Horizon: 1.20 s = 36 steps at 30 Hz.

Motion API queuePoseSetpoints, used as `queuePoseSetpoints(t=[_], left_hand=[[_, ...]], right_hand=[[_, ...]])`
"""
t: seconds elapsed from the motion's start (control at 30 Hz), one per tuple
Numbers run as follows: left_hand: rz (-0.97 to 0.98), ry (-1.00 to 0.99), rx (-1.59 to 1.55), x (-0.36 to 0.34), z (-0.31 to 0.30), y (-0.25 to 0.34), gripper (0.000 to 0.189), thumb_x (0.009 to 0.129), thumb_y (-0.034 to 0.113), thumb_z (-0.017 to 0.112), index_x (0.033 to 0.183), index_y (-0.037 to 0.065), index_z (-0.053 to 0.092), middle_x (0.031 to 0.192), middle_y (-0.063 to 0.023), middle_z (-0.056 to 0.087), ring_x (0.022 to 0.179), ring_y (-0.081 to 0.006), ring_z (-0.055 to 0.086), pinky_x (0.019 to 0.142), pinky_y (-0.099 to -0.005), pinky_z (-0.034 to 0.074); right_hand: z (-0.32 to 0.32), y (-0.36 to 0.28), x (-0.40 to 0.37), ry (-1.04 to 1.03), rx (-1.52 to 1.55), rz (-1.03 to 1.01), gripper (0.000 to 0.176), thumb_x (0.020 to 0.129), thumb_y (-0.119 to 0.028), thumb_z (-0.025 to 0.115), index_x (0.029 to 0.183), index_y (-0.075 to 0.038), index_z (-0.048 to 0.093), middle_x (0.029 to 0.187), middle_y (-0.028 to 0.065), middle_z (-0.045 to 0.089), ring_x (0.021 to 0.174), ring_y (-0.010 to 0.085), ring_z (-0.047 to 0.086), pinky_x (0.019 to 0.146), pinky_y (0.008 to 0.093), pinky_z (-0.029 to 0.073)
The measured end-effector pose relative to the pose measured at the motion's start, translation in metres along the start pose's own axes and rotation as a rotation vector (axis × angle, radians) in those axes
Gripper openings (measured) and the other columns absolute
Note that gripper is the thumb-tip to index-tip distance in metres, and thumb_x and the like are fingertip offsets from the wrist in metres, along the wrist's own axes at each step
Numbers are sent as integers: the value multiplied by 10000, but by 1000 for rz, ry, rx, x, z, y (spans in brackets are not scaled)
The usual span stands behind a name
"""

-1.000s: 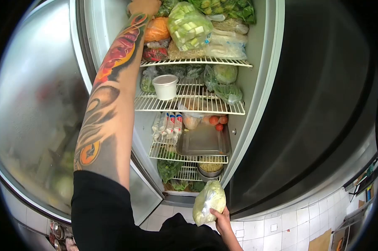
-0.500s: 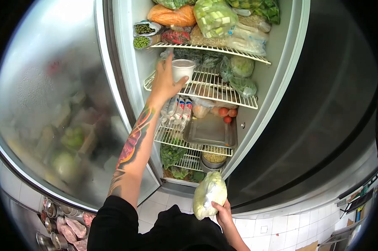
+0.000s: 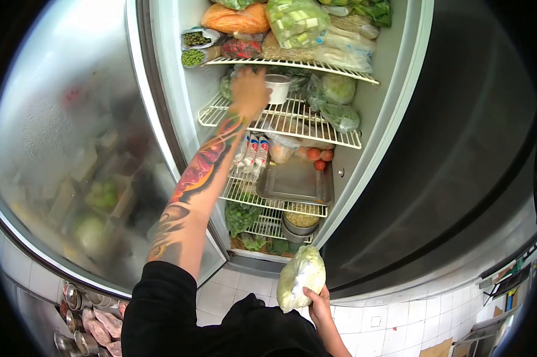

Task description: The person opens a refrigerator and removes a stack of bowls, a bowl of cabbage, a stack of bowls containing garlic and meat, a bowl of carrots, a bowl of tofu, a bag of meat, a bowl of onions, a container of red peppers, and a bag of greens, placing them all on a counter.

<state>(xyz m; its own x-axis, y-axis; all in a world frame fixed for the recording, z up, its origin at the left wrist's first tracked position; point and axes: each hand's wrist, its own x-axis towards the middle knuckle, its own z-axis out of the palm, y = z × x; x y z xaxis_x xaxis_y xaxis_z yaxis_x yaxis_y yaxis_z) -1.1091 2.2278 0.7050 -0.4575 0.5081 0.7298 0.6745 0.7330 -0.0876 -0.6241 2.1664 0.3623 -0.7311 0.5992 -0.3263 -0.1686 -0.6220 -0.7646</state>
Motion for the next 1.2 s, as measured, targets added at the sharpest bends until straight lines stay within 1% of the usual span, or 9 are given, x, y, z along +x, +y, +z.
queuePoseSetpoints(t=[0.2, 0.37, 0.43, 0.7, 0.83, 0.97, 1.03, 1.07, 1.2], left_hand=[[16, -247, -135, 9, 13, -80, 764, 717, 458, 839, 1365, 133, 599, 1323, -259, 617, 1267, -436, 550, 1047, -502, 471], [-147, -75, -340, -2, 4, -92, 650, 752, 390, 779, 1307, 86, 627, 1278, -276, 647, 1173, -389, 641, 990, -435, 510], [-494, 36, -730, -29, -23, -85, 632, 789, 391, 749, 1285, 22, 616, 1239, -270, 667, 1138, -363, 664, 969, -429, 509], [-670, -255, -2139, -169, -104, -49, 413, 911, 141, 560, 1292, -17, 537, 1181, -130, 656, 1077, -282, 675, 980, -474, 552], [-680, -349, -2264, -206, -115, -23, 427, 891, 87, 543, 1308, 2, 515, 1160, -105, 643, 1072, -269, 671, 981, -456, 550], [-352, -208, -1974, -242, -132, 9, 397, 824, 44, 608, 1219, 55, 579, 1208, -102, 618, 1166, -231, 615, 1018, -428, 500], [225, -258, -1168, -261, -135, 30, 408, 756, 40, 704, 1155, 63, 626, 1254, -127, 595, 1251, -268, 558, 1081, -421, 425], [229, -267, -1169, -268, -142, 42, 408, 756, 40, 704, 1155, 63, 626, 1254, -127, 595, 1251, -268, 558, 1081, -421, 425], [418, -400, -1133, -267, -163, 68, 447, 696, 44, 771, 1126, 84, 656, 1351, -162, 553, 1337, -365, 480, 1143, -430, 345]], right_hand=[[-6, 0, -9, 18, 38, -13, 597, 819, 47, 746, 1369, -5, 521, 1268, 113, 648, 1170, 229, 627, 1012, 368, 503], [-13, -4, -11, -3, 51, -31, 613, 819, 45, 748, 1382, 2, 508, 1280, 116, 641, 1176, 227, 622, 1016, 368, 499], [-14, -10, -7, -32, 50, -38, 615, 827, 30, 742, 1392, 4, 498, 1293, 121, 633, 1189, 230, 616, 1024, 368, 494], [58, -80, 22, -275, 137, -38, 657, 879, -49, 708, 1458, 33, 410, 1369, 152, 582, 1273, 266, 568, 1087, 383, 459], [97, -107, 44, -362, 67, -201, 860, 923, -32, 682, 1620, -106, 182, 1554, 172, 392, 1409, 270, 442, 1131, 401, 425], [120, -126, 52, -442, 78, -292, 872, 990, -135, 655, 1645, -177, 80, 1628, 139, 275, 1474, 266, 349, 1175, 412, 366], [127, -135, 51, -582, 329, -295, 797, 1041, -306, 596, 1643, -178, 89, 1646, 99, 258, 1505, 261, 291, 1213, 417, 299], [130, -137, 51, -575, 272, -335, 866, 1004, -526, 561, 1642, -177, 91, 1655, 76, 249, 1523, 258, 251, 1231, 427, 256], [113, -134, 57, -561, 221, -363, 1012, 889, -741, 536, 1639, -214, 106, 1654, 44, 247, 1519, 275, 259, 1219, 484, 274]])
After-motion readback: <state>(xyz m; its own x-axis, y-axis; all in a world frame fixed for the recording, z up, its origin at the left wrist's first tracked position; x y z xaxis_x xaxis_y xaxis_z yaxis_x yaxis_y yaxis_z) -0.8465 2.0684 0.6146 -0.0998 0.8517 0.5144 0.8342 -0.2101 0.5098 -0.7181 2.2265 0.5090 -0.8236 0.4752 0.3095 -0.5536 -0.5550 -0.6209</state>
